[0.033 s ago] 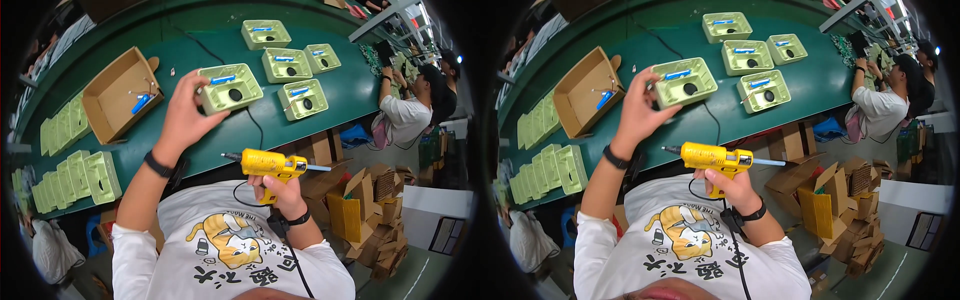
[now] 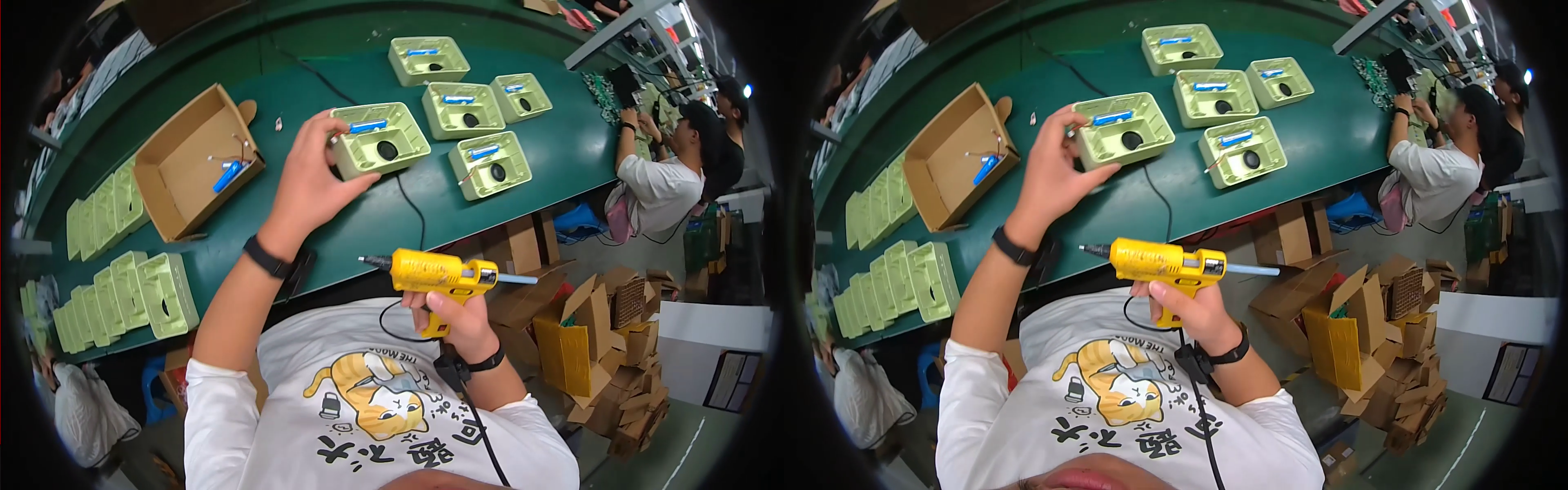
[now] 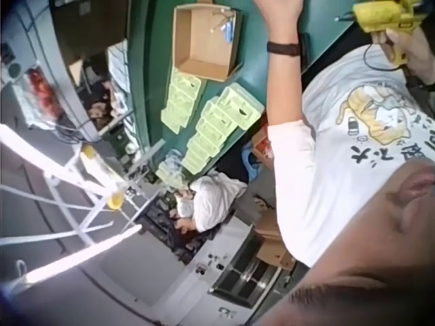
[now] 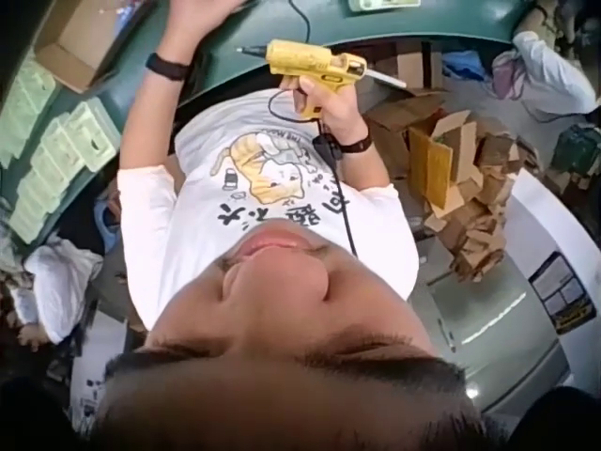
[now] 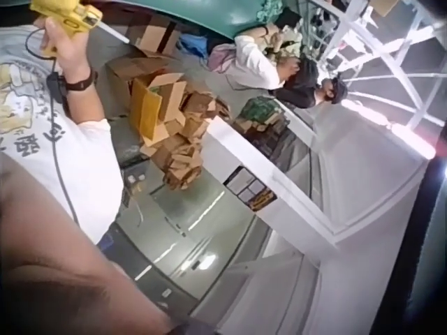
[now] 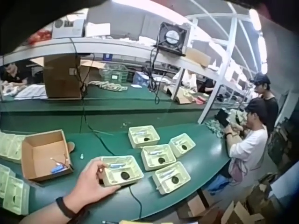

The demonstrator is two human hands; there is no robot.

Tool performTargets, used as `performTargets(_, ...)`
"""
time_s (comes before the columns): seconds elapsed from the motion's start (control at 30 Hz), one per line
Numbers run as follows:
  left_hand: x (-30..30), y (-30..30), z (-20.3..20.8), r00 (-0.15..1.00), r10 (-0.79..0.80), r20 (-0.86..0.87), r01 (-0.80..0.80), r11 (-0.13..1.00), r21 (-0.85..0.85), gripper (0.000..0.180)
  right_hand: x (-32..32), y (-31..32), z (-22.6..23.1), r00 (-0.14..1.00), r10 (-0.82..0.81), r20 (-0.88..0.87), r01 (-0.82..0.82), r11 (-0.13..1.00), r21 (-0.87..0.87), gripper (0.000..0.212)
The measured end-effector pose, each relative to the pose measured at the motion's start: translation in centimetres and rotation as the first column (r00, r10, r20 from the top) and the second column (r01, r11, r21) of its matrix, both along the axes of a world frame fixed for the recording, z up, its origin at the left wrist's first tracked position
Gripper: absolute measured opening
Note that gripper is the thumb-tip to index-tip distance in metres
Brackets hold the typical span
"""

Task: The person picks up a battery from a box, places it into a plastic housing, and applies glue with a glue gun before repeating the process.

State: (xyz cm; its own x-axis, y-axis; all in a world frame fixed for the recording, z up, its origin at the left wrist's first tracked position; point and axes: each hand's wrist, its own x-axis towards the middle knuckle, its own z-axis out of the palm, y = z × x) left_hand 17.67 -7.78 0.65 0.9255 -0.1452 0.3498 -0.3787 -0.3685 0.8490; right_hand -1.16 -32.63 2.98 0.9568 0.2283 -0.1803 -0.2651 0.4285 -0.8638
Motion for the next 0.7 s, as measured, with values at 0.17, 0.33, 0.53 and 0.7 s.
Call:
performTargets(0.17,5.3,-6.0,-1.5,0.997,-0.074,-0.004,0.074,0.991,0.107,0.077,-1.6,-0.8,-0.1,0.994,-0.105,-0.016,0.105,0.994,0.034,0.030)
performTargets(0.33,5.5,-8.0,-2.5,0.987,-0.157,-0.046,0.158,0.987,0.020,0.068,-0.6,0.0,-1.1,0.994,-0.109,-0.020,0.110,0.988,0.110,0.026)
performTargets(0.53,-4.8,2.9,2.2,0.963,-0.116,0.242,0.046,0.960,0.275,0.045,0.8,-1.8,-3.9,0.988,-0.142,0.055,0.137,0.986,0.091,0.030)
performTargets(0.7,-14.8,20.3,4.8,0.903,0.294,0.312,-0.428,0.670,0.607,0.023,4.1,-2.0,-5.8,0.991,-0.089,0.103,0.072,0.984,0.162,0.028)
